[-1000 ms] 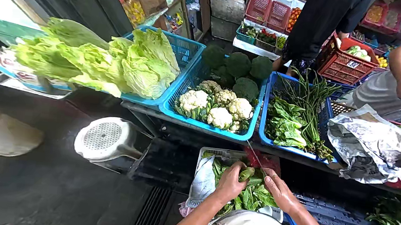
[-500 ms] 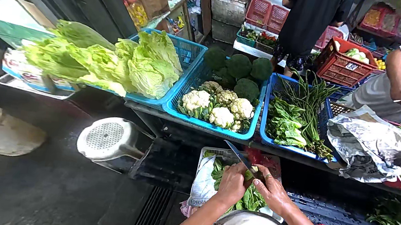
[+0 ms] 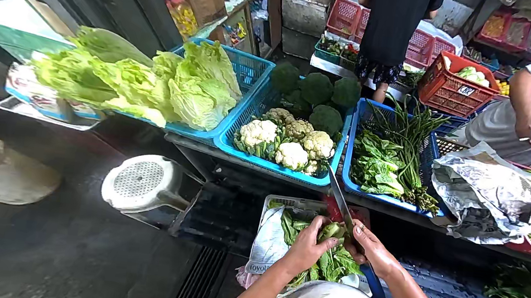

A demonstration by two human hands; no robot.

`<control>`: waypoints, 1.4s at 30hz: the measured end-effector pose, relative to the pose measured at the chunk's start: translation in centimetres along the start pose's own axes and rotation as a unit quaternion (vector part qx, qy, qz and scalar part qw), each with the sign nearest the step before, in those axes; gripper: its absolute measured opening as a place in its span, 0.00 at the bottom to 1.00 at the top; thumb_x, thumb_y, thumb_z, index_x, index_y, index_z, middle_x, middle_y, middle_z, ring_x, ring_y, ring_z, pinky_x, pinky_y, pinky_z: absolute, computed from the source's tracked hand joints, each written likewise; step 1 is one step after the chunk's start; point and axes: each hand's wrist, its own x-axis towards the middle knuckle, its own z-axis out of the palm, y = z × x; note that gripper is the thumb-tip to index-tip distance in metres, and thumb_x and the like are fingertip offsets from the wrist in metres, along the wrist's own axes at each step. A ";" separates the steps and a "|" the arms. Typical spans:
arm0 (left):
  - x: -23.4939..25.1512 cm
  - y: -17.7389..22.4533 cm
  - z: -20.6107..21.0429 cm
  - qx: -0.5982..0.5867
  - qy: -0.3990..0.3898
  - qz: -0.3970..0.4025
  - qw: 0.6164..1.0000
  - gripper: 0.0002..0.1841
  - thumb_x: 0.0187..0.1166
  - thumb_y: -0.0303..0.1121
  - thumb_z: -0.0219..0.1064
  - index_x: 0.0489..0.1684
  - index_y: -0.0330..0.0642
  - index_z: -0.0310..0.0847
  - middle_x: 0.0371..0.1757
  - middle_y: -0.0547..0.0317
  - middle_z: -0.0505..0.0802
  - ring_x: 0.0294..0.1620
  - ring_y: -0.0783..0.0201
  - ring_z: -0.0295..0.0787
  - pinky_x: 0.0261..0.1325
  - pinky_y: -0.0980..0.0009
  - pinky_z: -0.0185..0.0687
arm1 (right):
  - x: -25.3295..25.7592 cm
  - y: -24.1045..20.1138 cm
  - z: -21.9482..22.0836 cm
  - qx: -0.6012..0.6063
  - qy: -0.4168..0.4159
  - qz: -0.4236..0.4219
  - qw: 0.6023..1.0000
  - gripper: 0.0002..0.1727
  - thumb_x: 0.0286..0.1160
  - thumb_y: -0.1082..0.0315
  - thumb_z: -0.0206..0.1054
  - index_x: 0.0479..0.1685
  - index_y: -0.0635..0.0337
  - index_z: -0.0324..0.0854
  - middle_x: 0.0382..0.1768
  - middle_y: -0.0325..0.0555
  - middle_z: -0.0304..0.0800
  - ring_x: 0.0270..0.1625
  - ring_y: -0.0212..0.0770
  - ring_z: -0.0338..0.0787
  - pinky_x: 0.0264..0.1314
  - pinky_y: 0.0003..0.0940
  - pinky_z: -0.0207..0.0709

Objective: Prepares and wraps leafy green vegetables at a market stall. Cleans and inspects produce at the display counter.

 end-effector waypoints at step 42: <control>21.4 11.0 -3.4 0.022 0.044 0.195 0.980 0.19 0.91 0.34 0.53 0.67 0.31 0.81 0.64 0.46 0.91 0.67 0.56 0.88 0.76 0.53 0.80 | -1.7 12.7 -10.6 -0.423 -0.102 0.251 0.865 0.28 0.80 0.46 0.67 0.63 0.61 0.81 0.53 0.60 0.90 0.59 0.58 0.89 0.67 0.63 0.77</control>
